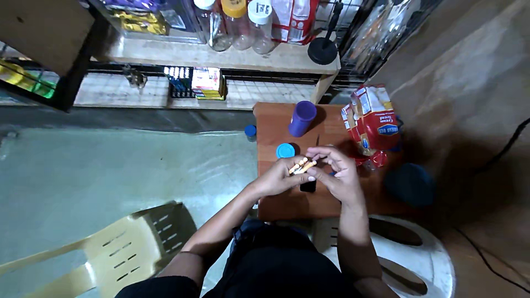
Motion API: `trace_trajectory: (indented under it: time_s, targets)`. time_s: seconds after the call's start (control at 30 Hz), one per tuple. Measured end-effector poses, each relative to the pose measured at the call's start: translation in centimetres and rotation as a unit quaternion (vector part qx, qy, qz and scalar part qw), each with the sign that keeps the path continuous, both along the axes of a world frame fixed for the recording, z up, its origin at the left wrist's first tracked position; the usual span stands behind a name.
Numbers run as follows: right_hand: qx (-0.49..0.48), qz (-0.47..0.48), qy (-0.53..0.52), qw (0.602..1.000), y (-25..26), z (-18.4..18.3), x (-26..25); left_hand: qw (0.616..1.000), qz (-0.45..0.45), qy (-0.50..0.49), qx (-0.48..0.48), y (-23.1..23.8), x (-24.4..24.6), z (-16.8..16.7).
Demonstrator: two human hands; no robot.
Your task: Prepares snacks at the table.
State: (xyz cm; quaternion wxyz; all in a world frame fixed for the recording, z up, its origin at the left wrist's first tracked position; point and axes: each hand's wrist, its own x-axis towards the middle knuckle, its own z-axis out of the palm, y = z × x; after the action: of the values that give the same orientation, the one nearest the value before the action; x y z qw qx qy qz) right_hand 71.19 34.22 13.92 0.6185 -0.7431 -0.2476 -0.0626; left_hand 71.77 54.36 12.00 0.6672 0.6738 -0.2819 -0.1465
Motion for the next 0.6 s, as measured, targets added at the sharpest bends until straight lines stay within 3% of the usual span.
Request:
trace_trajectory:
  time_s: [0.33,0.6]
  targets:
    - [-0.098,-0.034,-0.055,0.993,2.1,2.5,-0.3,0.998,0.014,-0.057,-0.026,0.1,0.3,0.8]
    - [-0.049,0.007,-0.044,0.998,2.5,1.4,0.6,0.998,0.001,-0.034,-0.047,0.4,0.6,-0.1]
